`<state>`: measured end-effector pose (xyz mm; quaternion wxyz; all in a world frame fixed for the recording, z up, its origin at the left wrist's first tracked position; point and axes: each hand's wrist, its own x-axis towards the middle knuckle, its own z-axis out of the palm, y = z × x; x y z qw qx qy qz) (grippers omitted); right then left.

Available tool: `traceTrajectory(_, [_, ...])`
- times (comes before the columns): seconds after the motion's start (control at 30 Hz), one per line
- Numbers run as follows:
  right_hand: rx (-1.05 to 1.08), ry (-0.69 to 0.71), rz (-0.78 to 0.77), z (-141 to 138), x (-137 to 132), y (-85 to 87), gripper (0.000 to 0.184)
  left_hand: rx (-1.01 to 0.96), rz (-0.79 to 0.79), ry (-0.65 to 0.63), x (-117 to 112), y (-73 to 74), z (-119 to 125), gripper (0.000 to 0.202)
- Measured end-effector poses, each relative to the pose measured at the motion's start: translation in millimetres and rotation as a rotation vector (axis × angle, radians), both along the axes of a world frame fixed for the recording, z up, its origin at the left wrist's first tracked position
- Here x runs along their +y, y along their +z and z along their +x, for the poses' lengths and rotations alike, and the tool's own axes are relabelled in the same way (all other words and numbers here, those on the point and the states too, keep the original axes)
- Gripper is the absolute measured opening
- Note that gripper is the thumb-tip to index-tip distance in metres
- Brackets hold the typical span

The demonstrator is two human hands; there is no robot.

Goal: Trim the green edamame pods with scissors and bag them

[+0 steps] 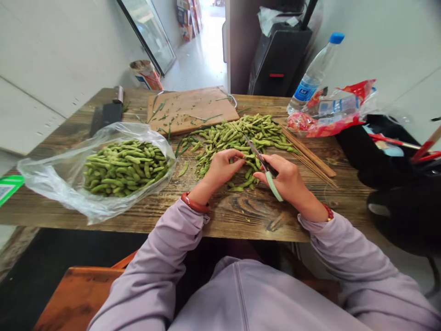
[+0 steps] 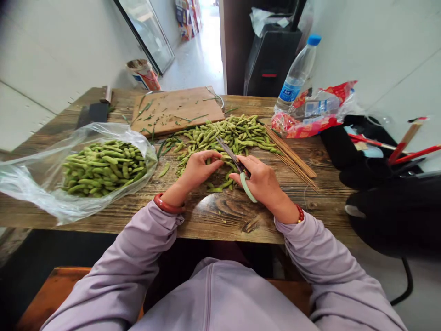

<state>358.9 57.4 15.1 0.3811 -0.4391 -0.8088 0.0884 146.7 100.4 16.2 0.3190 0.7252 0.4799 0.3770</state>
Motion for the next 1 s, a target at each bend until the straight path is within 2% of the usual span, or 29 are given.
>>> traceTrajectory(0.13, [0.037,-0.007,-0.015,0,0,2.6,0.039,-0.380,-0.286,-0.031,-10,16.2,-1,0.019])
traceTrajectory(0.3, [0.017,-0.001,-0.062,0,-1,4.2,0.041,-0.573,-0.481,-0.115,-18,29.0,-4,0.024])
traceTrajectory(0.63, [0.000,0.008,-0.107,-1,-2,4.9,0.041,-0.657,-0.533,-0.154,-17,29.1,-9,0.031])
traceTrajectory(1.0, [-0.092,0.044,-0.163,-1,-3,5.8,0.050,-0.467,-0.392,-0.115,-21,30.0,-4,0.024])
